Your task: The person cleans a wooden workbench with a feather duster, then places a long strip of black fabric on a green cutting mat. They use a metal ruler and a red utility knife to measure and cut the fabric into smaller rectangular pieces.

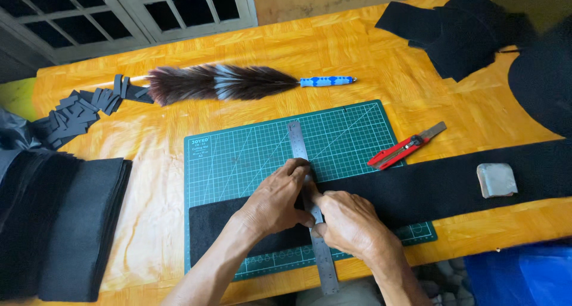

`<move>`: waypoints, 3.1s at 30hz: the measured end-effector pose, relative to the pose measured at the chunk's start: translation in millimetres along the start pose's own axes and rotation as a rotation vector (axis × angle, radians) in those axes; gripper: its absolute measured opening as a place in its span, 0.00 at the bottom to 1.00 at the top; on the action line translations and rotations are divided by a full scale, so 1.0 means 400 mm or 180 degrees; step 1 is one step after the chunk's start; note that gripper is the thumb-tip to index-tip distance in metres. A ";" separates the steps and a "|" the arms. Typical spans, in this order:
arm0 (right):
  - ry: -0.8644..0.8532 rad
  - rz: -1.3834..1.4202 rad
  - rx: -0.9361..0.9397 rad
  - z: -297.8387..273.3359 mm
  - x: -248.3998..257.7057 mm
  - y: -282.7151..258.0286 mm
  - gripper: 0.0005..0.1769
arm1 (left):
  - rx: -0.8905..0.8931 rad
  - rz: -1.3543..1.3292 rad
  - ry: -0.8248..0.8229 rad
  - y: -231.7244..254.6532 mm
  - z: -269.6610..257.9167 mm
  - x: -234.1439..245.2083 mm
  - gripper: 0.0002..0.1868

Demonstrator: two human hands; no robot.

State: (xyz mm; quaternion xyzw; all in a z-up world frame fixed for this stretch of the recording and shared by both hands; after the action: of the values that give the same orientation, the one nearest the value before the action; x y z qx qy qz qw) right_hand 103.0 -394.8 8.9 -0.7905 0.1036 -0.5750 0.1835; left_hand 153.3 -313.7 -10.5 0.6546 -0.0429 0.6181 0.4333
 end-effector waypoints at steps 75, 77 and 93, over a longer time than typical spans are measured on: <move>0.1909 0.0513 0.0102 -0.263 -0.067 0.012 0.23 | 0.0583 0.1614 -0.0936 0.058 0.018 -0.043 0.49; 0.1921 0.0531 0.0132 -0.245 -0.057 0.002 0.21 | 0.0693 0.1535 -0.1004 0.052 0.012 -0.040 0.47; 0.0847 0.0531 -0.0664 -0.147 -0.147 0.110 0.14 | 0.0683 0.1135 -0.1024 0.041 0.015 -0.034 0.61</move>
State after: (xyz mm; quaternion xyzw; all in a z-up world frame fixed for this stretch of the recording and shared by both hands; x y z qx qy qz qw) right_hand 30.7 -422.8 -44.5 -0.7109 0.2513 -0.6434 0.1323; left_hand 145.0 -334.3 -12.8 0.7687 -0.1601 0.5736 0.2332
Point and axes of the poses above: each hand's wrist, its own z-axis towards the middle knuckle, its own x-axis out of the back of the hand, y = z × x, the point moved 9 cm from there along z, towards the middle knuckle, and after that the axes turned 14 degrees about y, right-handed, at the moved point
